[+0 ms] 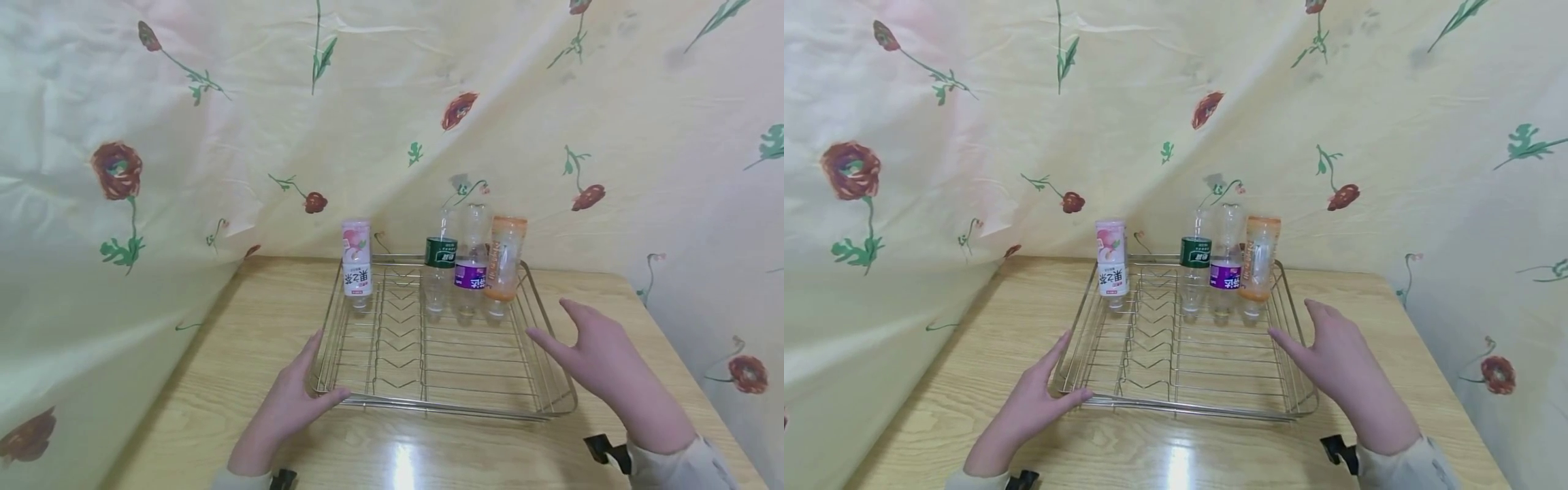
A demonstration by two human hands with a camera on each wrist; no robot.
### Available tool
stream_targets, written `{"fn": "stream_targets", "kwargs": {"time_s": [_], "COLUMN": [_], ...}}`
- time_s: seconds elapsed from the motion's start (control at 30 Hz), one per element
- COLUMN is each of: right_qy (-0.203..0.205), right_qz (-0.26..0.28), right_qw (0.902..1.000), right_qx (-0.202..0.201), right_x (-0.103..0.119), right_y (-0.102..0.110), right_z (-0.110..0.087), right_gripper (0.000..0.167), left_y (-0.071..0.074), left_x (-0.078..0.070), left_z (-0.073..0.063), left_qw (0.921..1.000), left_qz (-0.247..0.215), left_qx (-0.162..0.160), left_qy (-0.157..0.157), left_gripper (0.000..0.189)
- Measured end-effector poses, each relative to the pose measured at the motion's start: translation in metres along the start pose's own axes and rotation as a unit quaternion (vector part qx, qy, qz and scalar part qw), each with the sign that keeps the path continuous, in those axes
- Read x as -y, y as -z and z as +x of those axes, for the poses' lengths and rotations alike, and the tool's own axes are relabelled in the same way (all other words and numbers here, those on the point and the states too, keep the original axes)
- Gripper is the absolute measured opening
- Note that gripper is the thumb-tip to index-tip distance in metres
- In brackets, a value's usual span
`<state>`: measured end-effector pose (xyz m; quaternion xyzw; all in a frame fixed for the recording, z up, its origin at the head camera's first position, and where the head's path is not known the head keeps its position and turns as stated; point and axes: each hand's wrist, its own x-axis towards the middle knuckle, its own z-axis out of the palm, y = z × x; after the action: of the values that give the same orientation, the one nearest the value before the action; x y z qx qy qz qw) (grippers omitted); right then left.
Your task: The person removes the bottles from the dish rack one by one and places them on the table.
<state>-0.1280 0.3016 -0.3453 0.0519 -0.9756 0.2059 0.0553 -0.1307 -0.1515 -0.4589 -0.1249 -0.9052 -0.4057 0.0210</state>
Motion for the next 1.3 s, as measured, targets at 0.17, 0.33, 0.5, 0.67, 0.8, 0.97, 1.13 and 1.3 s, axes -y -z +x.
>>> {"fn": "stream_targets", "kwargs": {"time_s": [0.17,0.33,0.5,0.67,0.8,0.97,1.13,1.3], "right_qy": [0.001,0.001,-0.001,-0.002,-0.001,0.000,0.001,-0.010], "right_qz": [0.007,0.009,0.005,0.006,0.007,0.002,0.005,0.014], "right_qw": [1.0000,0.9999,1.0000,1.0000,0.9999,1.0000,1.0000,0.9997], "right_qx": [-0.007,-0.012,-0.005,0.008,0.008,0.003,0.005,0.017], "right_x": [0.002,0.004,0.003,0.004,0.007,0.011,0.014,0.015], "right_y": [0.000,0.000,0.000,0.002,0.005,0.006,0.005,0.006], "right_z": [0.005,0.012,0.017,0.022,0.025,0.029,0.033,0.040], "right_gripper": [0.096,0.095,0.093,0.095,0.094,0.093,0.091,0.092], "left_y": [-0.002,-0.002,-0.003,-0.004,-0.004,-0.006,-0.006,-0.006], "left_x": [0.003,0.004,0.004,0.003,0.003,0.002,0.003,0.002], "left_z": [-0.002,-0.003,-0.003,-0.002,0.000,0.000,0.000,-0.002], "left_qw": [0.9998,0.9995,0.9993,0.9991,0.9987,0.9984,0.9985,0.9984], "left_qz": [-0.013,-0.022,-0.033,-0.039,-0.047,-0.056,-0.053,-0.055], "left_qx": [-0.011,-0.016,-0.013,-0.011,-0.010,-0.010,-0.013,-0.013], "left_qy": [-0.011,-0.013,-0.008,-0.010,-0.014,-0.010,-0.004,0.002], "left_gripper": [0.112,0.112,0.114,0.113,0.112,0.112,0.113,0.112]}}
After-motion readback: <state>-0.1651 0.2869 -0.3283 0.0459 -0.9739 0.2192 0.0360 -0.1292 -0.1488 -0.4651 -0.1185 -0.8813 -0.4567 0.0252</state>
